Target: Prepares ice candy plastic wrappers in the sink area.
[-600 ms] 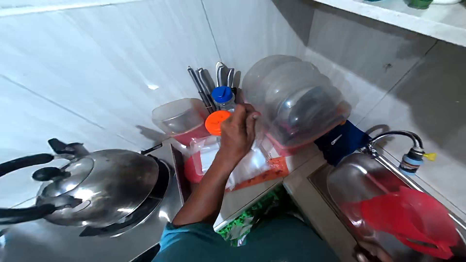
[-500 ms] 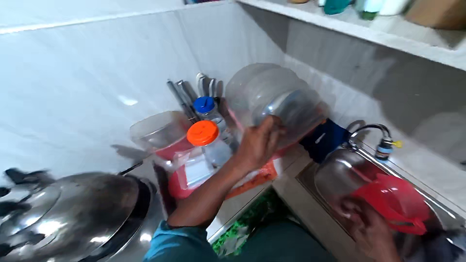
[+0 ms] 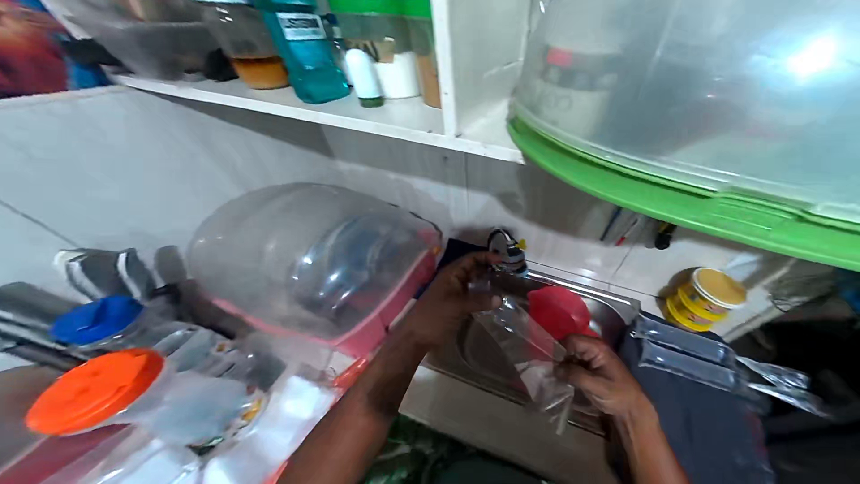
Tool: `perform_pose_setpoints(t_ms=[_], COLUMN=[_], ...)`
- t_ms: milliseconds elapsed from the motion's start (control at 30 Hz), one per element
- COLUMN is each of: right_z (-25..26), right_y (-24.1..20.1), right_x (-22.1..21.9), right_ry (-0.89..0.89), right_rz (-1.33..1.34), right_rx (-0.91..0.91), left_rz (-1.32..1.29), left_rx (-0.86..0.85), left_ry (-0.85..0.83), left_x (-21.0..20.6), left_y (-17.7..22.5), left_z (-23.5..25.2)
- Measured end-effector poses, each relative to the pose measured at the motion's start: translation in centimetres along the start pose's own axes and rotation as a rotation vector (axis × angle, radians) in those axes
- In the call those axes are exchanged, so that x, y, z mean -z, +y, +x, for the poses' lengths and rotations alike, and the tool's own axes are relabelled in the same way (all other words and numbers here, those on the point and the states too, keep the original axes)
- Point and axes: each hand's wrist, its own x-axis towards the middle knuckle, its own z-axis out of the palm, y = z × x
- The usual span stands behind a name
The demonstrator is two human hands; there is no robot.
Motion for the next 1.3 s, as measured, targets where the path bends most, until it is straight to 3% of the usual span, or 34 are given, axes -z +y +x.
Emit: perform_pose_setpoints(t_ms=[133, 367, 533, 700, 933, 1100, 1300], right_z=[-5.3, -12.4, -15.1, -16.4, -13.5, -10.6, -12.9], right_y=[0.6, -1.0, -0.7, -0.7, 2.4, 6.0, 7.6], right_x=[5.7, 10.9, 10.6, 10.5, 8.2, 8.5, 12.5], right_ry=[0.114, 0.201, 0.293, 0.363, 0.410, 0.238, -0.146], right_rz=[-0.004, -0.036, -0.043, -0.083, -0.244, -0.350, -0.485], right_rx=[-0.053, -0.118, -0.163, -0.160, -0.182, -0.227, -0.495], left_rz=[0.024, 0.113, -0.098, -0.148, -0.007, 0.110, 0.143], left_rx=[0.158, 0.302, 0.264, 0.174, 0.136, 0.171, 0.173], left_ry=[-0.272, -0.305, -0.416, -0.334, -0.373, -0.221, -0.042], left_x=[-2.5, -5.9, -6.4, -4.4, 0.7, 5.0, 10.5], left_y=[-2.6, -3.6, -4.3, -3.5, -3.2, -3.1, -3.7], left_z=[1.8, 3.9, 4.0, 4.5, 3.9, 2.6, 1.1])
